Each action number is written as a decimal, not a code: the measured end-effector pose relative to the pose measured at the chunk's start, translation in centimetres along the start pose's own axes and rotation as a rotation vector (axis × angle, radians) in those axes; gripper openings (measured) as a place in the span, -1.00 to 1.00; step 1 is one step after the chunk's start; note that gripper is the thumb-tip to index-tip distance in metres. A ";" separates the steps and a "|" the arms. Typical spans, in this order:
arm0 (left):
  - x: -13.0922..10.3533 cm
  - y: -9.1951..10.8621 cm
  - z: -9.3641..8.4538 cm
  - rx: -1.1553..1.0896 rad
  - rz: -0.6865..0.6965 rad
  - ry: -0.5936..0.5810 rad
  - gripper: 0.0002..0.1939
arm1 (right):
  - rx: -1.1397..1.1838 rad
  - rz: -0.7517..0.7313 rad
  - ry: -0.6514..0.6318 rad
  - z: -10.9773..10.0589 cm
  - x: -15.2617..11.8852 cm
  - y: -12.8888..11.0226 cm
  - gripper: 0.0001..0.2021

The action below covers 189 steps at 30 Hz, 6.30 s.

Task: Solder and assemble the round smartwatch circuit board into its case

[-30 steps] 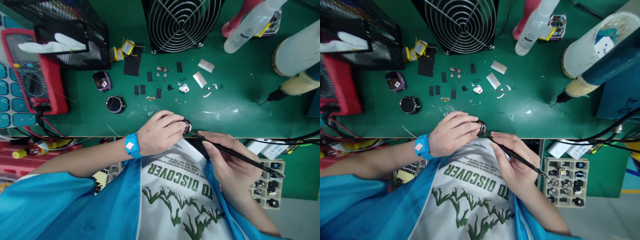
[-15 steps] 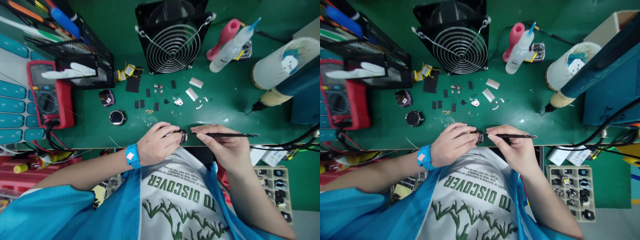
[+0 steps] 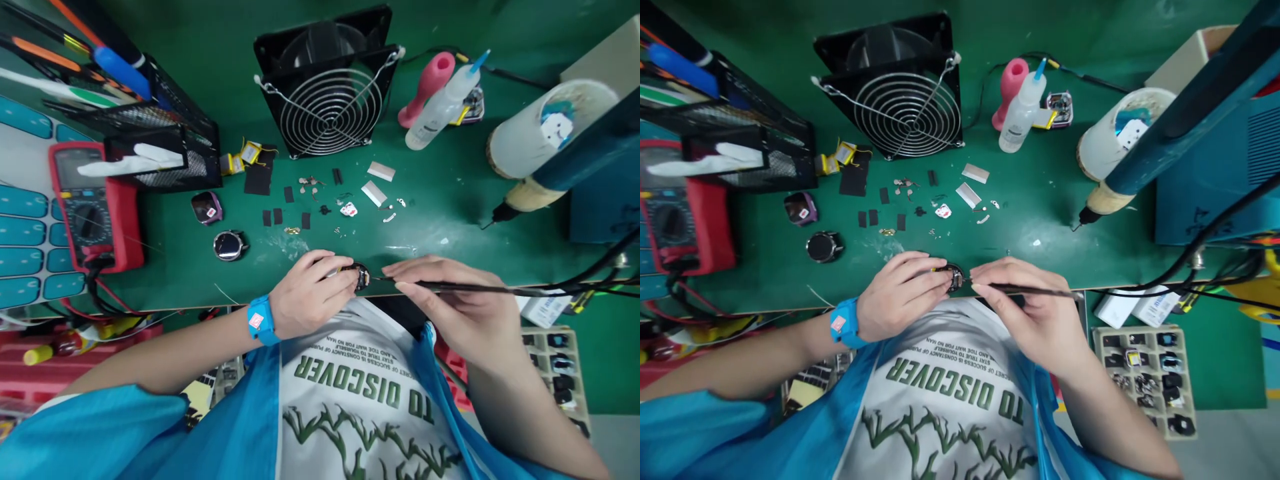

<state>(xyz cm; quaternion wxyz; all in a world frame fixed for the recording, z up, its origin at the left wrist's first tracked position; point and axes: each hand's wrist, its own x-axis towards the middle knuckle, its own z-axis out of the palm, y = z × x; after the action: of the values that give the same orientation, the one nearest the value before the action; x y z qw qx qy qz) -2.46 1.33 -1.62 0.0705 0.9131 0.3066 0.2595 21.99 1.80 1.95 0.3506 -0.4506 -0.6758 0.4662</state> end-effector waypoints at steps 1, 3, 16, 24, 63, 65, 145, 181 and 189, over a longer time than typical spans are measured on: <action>0.0 0.0 0.1 -0.002 0.002 0.006 -0.92 | -0.005 -0.019 0.011 0.3 -0.7 -0.1 -0.80; 0.0 0.0 0.2 -0.003 0.002 0.020 -0.93 | -0.044 -0.092 0.038 1.2 -2.1 0.1 -0.74; 0.0 -0.1 0.3 0.002 0.016 0.012 -0.93 | -0.242 -0.252 0.140 4.0 -4.3 1.2 -0.61; 0.1 -0.1 0.2 0.009 0.024 0.017 -0.93 | -0.262 -0.257 0.130 3.9 -4.4 1.4 -0.56; -0.3 0.1 0.1 -0.034 -0.001 0.006 -0.94 | -0.189 -0.220 0.144 3.5 -4.1 1.1 -0.66; -0.2 0.1 0.0 -0.026 -0.010 -0.003 -0.93 | -0.180 -0.212 0.131 3.4 -4.0 1.1 -0.69; -0.5 0.4 -0.1 -0.006 -0.048 -0.029 -0.86 | -0.129 -0.111 0.132 2.2 -1.2 0.7 -0.82; -0.8 0.0 0.8 -0.008 0.009 -0.050 -0.74 | -0.210 -0.128 -0.053 1.7 -1.4 -0.4 -0.73; -0.6 0.0 0.9 0.032 0.024 -0.011 -0.75 | -0.243 -0.186 -0.041 1.8 -2.2 0.0 -0.73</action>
<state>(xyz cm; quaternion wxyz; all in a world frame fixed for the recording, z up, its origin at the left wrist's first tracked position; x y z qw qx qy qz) -2.38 0.98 -2.64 0.0545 0.9190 0.2995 0.2505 21.13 -0.86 1.25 0.3213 -0.4157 -0.7730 0.3556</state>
